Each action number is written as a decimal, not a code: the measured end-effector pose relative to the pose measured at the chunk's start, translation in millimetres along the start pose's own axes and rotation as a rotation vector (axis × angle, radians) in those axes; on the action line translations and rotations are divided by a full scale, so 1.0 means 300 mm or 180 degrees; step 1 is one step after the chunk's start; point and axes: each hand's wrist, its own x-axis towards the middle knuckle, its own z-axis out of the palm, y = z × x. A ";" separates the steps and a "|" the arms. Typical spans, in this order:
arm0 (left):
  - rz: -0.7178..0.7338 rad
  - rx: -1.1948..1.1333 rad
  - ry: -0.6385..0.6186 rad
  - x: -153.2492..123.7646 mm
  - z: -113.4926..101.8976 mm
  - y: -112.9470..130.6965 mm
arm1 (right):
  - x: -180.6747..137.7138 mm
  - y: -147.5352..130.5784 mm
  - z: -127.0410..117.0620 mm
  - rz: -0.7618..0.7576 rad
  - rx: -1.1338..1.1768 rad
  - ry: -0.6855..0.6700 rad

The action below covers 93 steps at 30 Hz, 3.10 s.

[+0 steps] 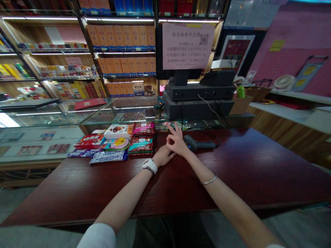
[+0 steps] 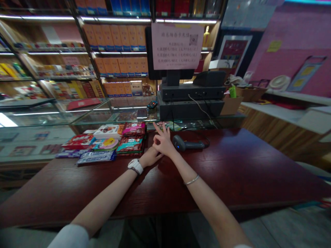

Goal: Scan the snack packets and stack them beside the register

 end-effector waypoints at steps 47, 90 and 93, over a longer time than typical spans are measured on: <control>-0.0459 0.0965 0.1234 -0.309 -0.390 -0.203 | -0.037 -0.013 0.137 0.0436 0.0635 0.0040; -0.1276 0.0632 0.0733 -0.363 -0.368 -0.276 | -0.086 -0.064 0.366 0.0456 0.0143 -0.1002; -0.1183 0.0524 0.0798 -0.365 -0.374 -0.271 | -0.086 -0.063 0.365 0.0466 0.0164 -0.1001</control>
